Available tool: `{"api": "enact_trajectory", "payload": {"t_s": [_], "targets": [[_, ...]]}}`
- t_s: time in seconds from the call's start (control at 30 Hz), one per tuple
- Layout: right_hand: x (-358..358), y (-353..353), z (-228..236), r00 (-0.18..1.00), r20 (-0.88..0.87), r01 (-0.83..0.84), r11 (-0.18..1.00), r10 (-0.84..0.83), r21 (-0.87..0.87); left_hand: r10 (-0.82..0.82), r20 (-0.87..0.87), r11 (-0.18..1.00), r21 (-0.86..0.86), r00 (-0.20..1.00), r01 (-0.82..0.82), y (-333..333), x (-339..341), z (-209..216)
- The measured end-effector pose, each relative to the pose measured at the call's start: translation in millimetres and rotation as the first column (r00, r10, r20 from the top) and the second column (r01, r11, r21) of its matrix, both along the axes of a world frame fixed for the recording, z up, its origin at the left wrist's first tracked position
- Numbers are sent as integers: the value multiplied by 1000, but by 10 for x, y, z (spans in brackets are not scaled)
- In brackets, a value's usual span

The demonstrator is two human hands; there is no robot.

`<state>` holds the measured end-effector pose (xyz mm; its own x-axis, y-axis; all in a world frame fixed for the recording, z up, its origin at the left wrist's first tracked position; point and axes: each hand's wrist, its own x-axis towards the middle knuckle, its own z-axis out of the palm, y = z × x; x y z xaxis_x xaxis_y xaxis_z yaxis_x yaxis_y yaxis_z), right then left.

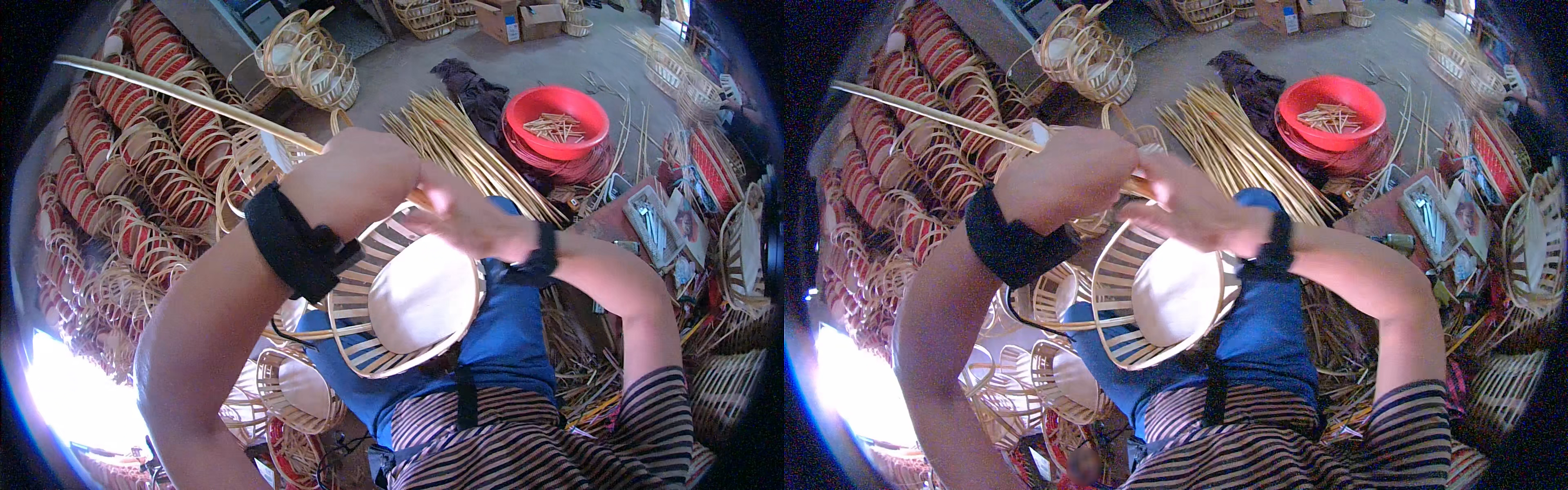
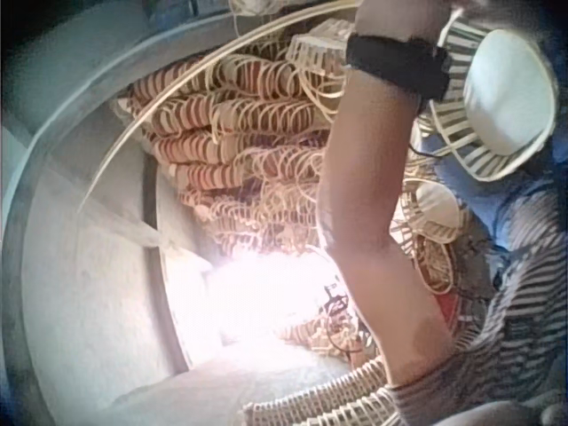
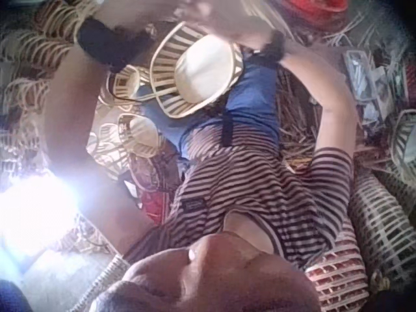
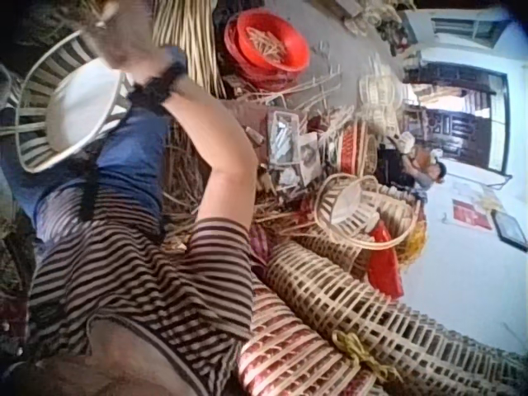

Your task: The person assembles wicker baskets by fitting thin wooden slats into a base and securing a handle with a pneumatic stapler.

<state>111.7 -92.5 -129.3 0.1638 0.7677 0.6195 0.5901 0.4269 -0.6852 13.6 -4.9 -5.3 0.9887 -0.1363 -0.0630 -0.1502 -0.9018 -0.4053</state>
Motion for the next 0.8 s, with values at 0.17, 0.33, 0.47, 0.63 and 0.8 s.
{"api": "enact_trajectory", "payload": {"t_s": [0.17,0.33,0.47,0.63,0.8], "targets": [[-195,245,-77,984,48,172,984,-174,55,-382,62,924,-11,922,383,217,-400,413],[-72,159,-123,981,79,174,983,-178,57,264,184,931,209,947,-300,195,-705,537],[-170,157,-65,987,53,146,983,-152,110,356,464,929,-86,811,-359,73,-1075,137],[-146,116,-72,985,98,149,988,-145,-29,369,625,930,-241,688,-279,87,-1124,-286],[-183,104,-39,993,61,106,992,-102,-68,361,709,932,-260,605,-251,112,-1168,-515]]}}
